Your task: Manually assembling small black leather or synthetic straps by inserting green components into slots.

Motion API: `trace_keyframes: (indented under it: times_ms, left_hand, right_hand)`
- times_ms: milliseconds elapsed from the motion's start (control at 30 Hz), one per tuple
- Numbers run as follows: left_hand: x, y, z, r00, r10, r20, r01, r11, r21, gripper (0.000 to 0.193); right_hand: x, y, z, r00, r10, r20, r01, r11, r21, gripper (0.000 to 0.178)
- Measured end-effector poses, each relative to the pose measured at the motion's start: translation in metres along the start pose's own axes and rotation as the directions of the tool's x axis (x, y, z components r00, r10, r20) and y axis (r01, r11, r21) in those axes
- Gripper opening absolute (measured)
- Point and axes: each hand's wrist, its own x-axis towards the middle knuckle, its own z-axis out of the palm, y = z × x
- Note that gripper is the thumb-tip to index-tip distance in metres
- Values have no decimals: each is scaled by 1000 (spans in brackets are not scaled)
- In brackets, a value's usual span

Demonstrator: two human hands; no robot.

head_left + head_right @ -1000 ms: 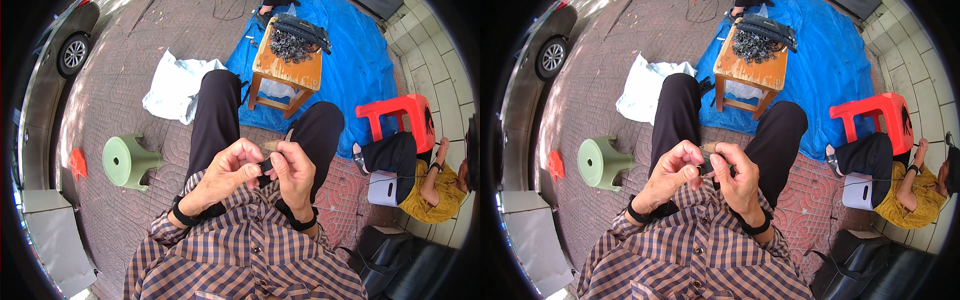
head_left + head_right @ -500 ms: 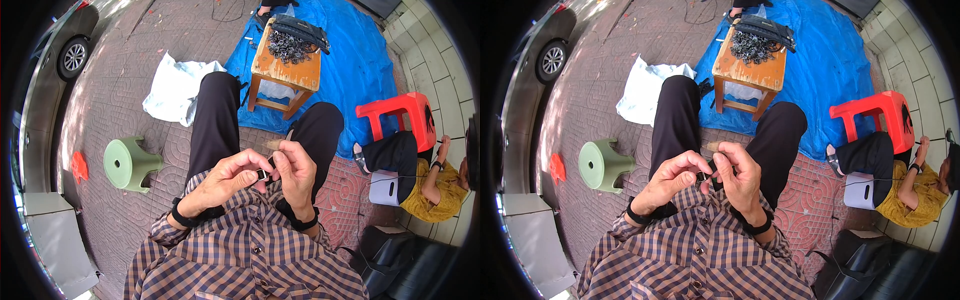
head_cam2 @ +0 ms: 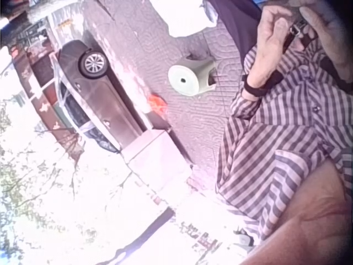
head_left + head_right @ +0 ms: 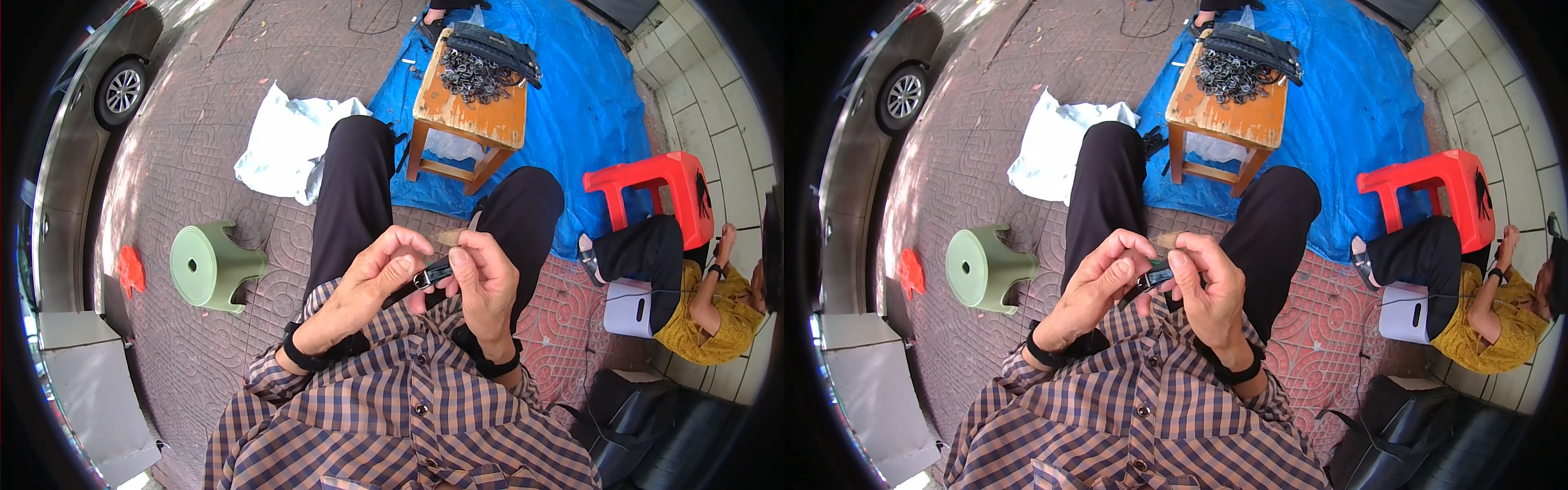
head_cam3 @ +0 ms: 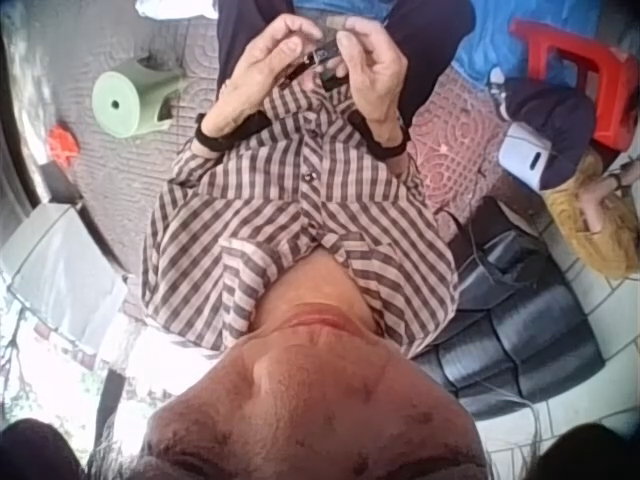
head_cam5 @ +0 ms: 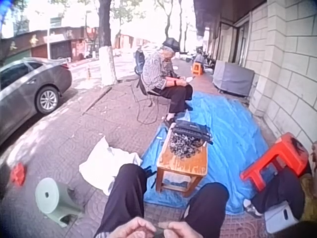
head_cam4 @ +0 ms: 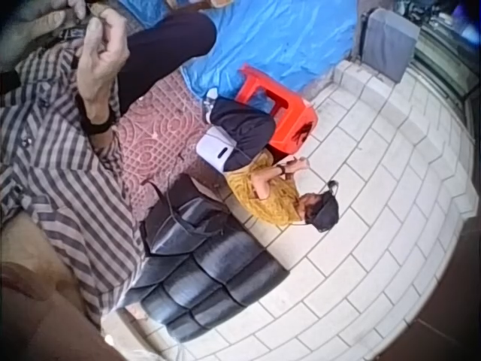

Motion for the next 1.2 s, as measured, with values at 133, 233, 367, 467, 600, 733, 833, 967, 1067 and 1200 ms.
trace_keyframes:
  times_ms: [133,233,367,467,600,733,833,967,1067,1200]
  left_hand:
    - [-1,14,-4,965,-243,99,230,965,127,20]
    - [-2,15,-9,951,-262,161,206,931,303,17]
    - [-2,13,-5,993,-116,-8,113,944,310,14]
    - [-3,13,-3,989,-149,3,142,949,281,14]
    - [-3,13,-1,989,-143,25,126,935,332,14]
    - [0,7,-4,982,-186,36,154,894,421,13]
    - [1,1,-8,981,-187,50,136,851,508,13]
    - [3,4,-3,991,-129,36,90,840,534,14]
    - [2,1,-1,993,-99,57,65,897,437,16]
    - [2,1,-8,981,-169,94,116,904,412,18]
  right_hand:
    - [0,0,-1,1000,19,-18,-19,1000,-5,17]
    - [0,0,-1,1000,23,-4,-23,999,21,18]
    - [-1,0,-3,996,-66,-63,69,996,58,20]
    - [0,1,-1,991,-104,-80,105,994,11,22]
    - [2,5,-3,998,-61,-14,59,991,-116,25]
    - [0,-2,-1,995,-44,94,68,959,-274,21]
    - [2,2,2,966,-208,151,250,897,-364,21]
    - [7,14,-6,998,25,53,-17,988,-152,20]
    - [13,11,-13,999,23,-35,-27,995,-97,19]
    - [13,7,-19,996,83,-39,-84,997,-2,24]
